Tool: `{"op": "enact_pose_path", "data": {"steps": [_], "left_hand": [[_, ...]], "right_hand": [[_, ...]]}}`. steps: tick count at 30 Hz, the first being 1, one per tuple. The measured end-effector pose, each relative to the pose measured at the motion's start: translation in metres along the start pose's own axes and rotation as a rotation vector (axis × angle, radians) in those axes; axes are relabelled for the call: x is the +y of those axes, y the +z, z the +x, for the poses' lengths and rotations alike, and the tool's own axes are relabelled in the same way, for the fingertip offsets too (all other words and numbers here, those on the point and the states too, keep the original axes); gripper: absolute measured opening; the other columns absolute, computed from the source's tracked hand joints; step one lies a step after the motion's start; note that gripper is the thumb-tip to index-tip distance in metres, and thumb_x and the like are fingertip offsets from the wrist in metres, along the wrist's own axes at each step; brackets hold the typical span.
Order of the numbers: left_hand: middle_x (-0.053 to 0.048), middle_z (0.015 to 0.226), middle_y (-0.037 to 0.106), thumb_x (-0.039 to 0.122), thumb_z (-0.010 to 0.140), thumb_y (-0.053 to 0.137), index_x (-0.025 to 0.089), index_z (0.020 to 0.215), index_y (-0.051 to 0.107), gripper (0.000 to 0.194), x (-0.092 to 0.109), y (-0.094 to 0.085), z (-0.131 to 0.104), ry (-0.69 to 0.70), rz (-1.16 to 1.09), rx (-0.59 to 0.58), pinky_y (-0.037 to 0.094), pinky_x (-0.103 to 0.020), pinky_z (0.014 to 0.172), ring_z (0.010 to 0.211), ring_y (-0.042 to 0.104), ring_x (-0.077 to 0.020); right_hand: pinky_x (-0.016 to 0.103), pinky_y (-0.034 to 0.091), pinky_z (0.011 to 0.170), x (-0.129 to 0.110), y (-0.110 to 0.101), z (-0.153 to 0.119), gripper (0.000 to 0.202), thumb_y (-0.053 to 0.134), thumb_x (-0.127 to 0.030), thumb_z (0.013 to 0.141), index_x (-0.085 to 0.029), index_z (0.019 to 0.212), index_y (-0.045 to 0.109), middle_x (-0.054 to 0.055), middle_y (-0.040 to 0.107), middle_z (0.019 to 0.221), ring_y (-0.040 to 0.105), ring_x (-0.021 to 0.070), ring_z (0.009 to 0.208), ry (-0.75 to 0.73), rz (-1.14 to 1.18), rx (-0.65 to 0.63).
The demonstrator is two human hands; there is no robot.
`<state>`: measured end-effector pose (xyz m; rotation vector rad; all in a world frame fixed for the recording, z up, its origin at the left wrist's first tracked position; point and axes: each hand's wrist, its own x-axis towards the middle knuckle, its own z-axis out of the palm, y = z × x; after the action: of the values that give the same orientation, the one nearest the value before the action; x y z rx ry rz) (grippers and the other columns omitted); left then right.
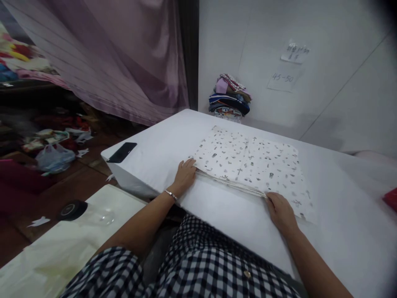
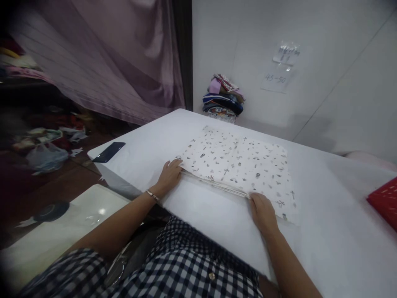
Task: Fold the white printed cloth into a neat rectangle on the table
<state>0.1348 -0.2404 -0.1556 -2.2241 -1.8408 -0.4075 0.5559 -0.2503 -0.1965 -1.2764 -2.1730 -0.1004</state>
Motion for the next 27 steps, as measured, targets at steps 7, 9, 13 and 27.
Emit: {"op": "enact_pose_path", "data": {"steps": [7, 9, 13, 27], "left_hand": [[-0.006, 0.127, 0.060, 0.009, 0.083, 0.043, 0.022, 0.087, 0.063, 0.024, -0.036, -0.012, -0.010, 0.181, -0.107, -0.046, 0.034, -0.047, 0.107, 0.129, 0.044, -0.0218], [-0.006, 0.125, 0.061, 0.008, 0.082, 0.044, 0.022, 0.084, 0.064, 0.025, -0.037, -0.012, -0.013, 0.180, -0.134, -0.057, 0.035, -0.046, 0.107, 0.127, 0.046, -0.0214], [-0.009, 0.132, 0.056, 0.005, 0.078, 0.047, 0.020, 0.086, 0.065, 0.024, -0.023, -0.009, -0.017, 0.155, -0.117, -0.031, 0.030, -0.051, 0.110, 0.131, 0.042, -0.0247], [-0.008, 0.138, 0.052, 0.018, 0.087, 0.050, 0.019, 0.080, 0.065, 0.017, 0.034, 0.000, 0.000, 0.328, -0.076, 0.038, 0.026, -0.053, 0.112, 0.132, 0.041, -0.0259]], "right_hand": [[0.042, 0.050, 0.084, 0.003, 0.002, 0.001, 0.031, 0.040, -0.037, 0.096, -0.019, 0.101, 0.064, 0.012, 0.067, 0.103, 0.061, 0.0257, 0.096, -0.053, -0.022, -0.034], [0.042, 0.050, 0.085, 0.003, 0.003, 0.002, 0.032, 0.039, -0.037, 0.096, -0.018, 0.100, 0.065, 0.012, 0.067, 0.104, 0.061, 0.0260, 0.097, -0.075, -0.043, -0.054], [0.043, 0.049, 0.083, -0.003, 0.005, 0.006, 0.034, 0.038, -0.033, 0.095, -0.016, 0.113, 0.063, 0.015, 0.066, 0.110, 0.060, 0.0278, 0.099, -0.099, -0.118, -0.075], [0.037, 0.041, 0.089, -0.080, 0.024, 0.060, 0.029, 0.046, -0.031, 0.094, -0.018, 0.114, 0.063, 0.012, 0.063, 0.116, 0.055, 0.0246, 0.106, -0.195, -0.061, -0.325]]}}
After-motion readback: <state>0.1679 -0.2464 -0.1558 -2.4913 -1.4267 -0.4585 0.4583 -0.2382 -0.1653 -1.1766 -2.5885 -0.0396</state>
